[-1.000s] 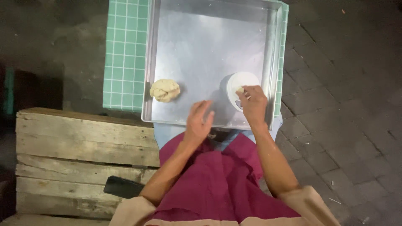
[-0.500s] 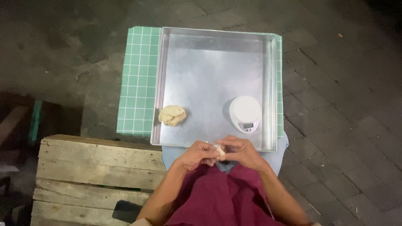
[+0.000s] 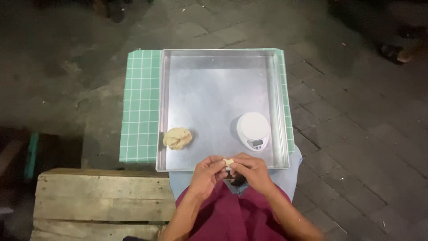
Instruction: Portioning and shaping small pieces of dough using a digital scale and a metal tray
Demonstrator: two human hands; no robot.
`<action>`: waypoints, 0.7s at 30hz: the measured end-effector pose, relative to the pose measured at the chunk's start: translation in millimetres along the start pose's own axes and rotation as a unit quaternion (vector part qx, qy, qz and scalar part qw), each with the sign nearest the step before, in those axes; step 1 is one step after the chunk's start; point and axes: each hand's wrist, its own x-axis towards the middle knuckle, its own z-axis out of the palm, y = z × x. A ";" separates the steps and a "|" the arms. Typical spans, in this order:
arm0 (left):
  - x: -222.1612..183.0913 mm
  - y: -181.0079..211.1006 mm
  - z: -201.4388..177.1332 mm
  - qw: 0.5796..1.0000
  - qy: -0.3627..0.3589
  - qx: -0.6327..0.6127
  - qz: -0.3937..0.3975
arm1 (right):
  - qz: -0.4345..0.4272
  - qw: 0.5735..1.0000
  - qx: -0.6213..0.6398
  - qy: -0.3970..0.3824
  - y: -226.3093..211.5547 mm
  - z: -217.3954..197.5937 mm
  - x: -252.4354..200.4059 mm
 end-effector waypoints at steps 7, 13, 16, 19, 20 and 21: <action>-45.8 32.1 43.7 0.998 0.006 0.035 -0.045 | 0.147 0.988 0.046 0.011 0.5 -0.8 0.1; -42.5 45.2 39.9 0.996 -0.001 0.086 -0.034 | 0.111 0.993 -0.031 0.011 -0.3 2.5 -6.6; -40.1 54.1 37.1 0.983 -0.053 0.163 -0.066 | 0.044 0.996 -0.076 -0.023 -13.6 2.0 -9.7; -38.5 51.8 44.5 0.991 -0.045 0.086 -0.093 | -0.056 0.990 -0.121 0.046 -8.1 4.7 -10.8; -40.8 53.2 50.4 0.994 -0.039 0.071 -0.079 | -0.147 0.973 -0.174 0.046 -8.7 4.7 -10.2; -43.0 54.4 56.7 0.996 -0.033 0.056 -0.065 | -0.235 0.944 -0.226 0.046 -9.1 4.1 -9.6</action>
